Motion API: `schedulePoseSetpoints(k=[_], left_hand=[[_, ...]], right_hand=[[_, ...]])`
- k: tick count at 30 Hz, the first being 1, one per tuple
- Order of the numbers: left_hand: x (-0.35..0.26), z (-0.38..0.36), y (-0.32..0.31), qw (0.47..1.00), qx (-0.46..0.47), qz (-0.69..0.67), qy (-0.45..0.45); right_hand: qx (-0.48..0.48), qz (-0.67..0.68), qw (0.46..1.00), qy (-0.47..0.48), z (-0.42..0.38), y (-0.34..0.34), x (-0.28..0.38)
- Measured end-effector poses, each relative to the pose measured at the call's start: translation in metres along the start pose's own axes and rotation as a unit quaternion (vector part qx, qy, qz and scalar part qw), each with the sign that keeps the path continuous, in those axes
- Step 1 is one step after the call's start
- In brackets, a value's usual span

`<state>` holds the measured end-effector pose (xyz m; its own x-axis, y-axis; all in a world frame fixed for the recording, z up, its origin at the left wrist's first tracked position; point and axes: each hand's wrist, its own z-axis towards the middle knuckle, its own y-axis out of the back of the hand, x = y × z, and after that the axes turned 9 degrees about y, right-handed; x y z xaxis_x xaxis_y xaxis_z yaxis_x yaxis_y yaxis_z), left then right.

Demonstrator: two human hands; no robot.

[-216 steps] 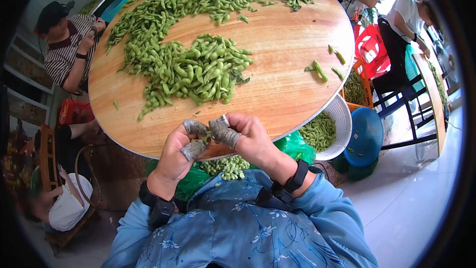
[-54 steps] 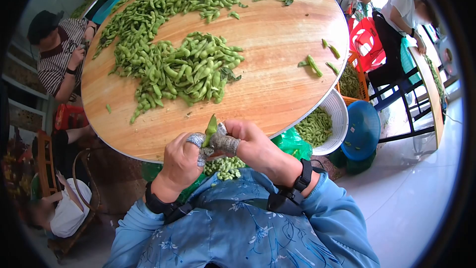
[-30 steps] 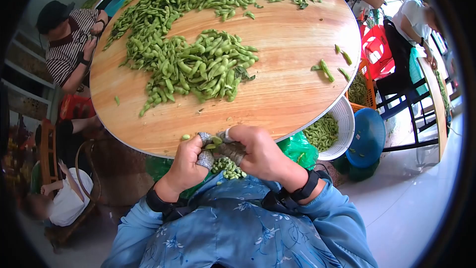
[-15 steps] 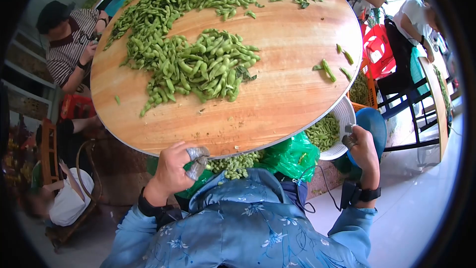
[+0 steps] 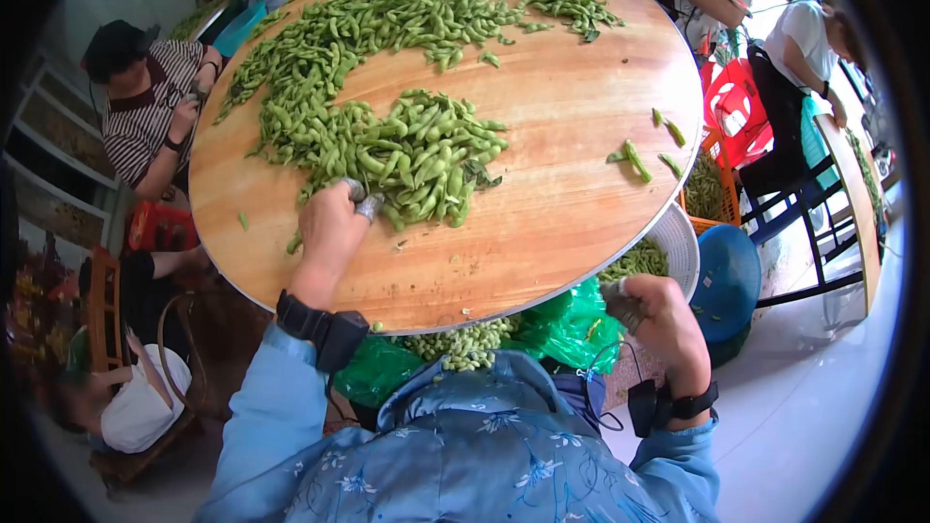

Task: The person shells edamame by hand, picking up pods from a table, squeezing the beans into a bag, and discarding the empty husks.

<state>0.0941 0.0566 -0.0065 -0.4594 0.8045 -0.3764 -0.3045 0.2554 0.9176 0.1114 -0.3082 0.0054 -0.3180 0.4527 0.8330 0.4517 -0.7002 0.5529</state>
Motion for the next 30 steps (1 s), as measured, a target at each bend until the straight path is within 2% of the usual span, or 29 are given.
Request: schedulePoseSetpoints(k=[1, 2, 4, 5, 6, 7, 8, 9, 10, 11, 12, 13, 15, 17, 19, 26, 30], left_hand=[[0.001, -0.003, 0.002, 0.999, 0.04, 0.001, 0.016], [0.005, -0.006, 0.001, 0.999, 0.038, 0.001, 0.015], [0.015, -0.014, -0.003, 0.994, -0.078, -0.023, -0.078], [0.017, -0.018, 0.0, 0.994, -0.077, -0.023, -0.078], [0.017, -0.02, 0.005, 0.992, -0.046, -0.097, -0.062], [0.017, -0.024, 0.009, 0.984, -0.015, -0.17, -0.045], [0.016, -0.028, 0.01, 0.939, 0.062, -0.339, -0.02], [0.013, -0.034, 0.016, 0.939, 0.062, -0.339, -0.022], [0.008, -0.041, 0.026, 0.877, 0.157, -0.452, 0.03], [0.004, -0.048, 0.032, 0.791, 0.249, -0.553, 0.081], [-0.001, -0.056, 0.032, 0.743, 0.261, -0.609, 0.091], [-0.004, -0.062, 0.036, 0.742, 0.262, -0.61, 0.091], [-0.007, -0.073, 0.039, 0.676, 0.36, -0.632, 0.119], [-0.007, -0.077, 0.036, 0.663, 0.381, -0.632, 0.127], [-0.008, -0.08, 0.035, 0.602, 0.421, -0.663, 0.144], [-0.014, -0.081, 0.037, 0.661, 0.432, -0.601, 0.124], [-0.012, -0.083, 0.031, 0.66, 0.44, -0.599, 0.111]], right_hand=[[0.003, 0.055, 0.998, 0.029, 0.001, -0.006, 0.002], [0.038, 0.064, 0.996, 0.041, 0.004, -0.007, 0.016], [0.074, 0.075, 0.993, 0.051, 0.017, -0.014, 0.041], [0.105, 0.053, 0.988, 0.101, 0.025, -0.018, 0.05], [0.135, 0.03, 0.979, 0.151, 0.03, -0.025, 0.057], [0.135, 0.03, 0.979, 0.15, 0.034, -0.036, 0.061], [0.113, 0.132, 0.975, 0.139, 0.04, -0.051, 0.06], [0.089, 0.232, 0.96, 0.126, 0.045, -0.064, 0.06], [0.088, 0.232, 0.961, 0.126, 0.05, -0.074, 0.063], [0.096, 0.306, 0.94, 0.113, 0.056, -0.082, 0.067], [0.104, 0.379, 0.914, 0.1, 0.061, -0.088, 0.07], [0.103, 0.378, 0.915, 0.099, 0.065, -0.092, 0.071], [0.135, 0.419, 0.893, 0.093, 0.07, -0.099, 0.073], [0.131, 0.437, 0.886, 0.086, 0.071, -0.099, 0.075], [0.175, 0.444, 0.876, 0.065, 0.07, -0.096, 0.075], [0.18, 0.454, 0.871, 0.05, 0.069, -0.098, 0.076], [0.175, 0.445, 0.878, 0.015, 0.069, -0.102, 0.073]])
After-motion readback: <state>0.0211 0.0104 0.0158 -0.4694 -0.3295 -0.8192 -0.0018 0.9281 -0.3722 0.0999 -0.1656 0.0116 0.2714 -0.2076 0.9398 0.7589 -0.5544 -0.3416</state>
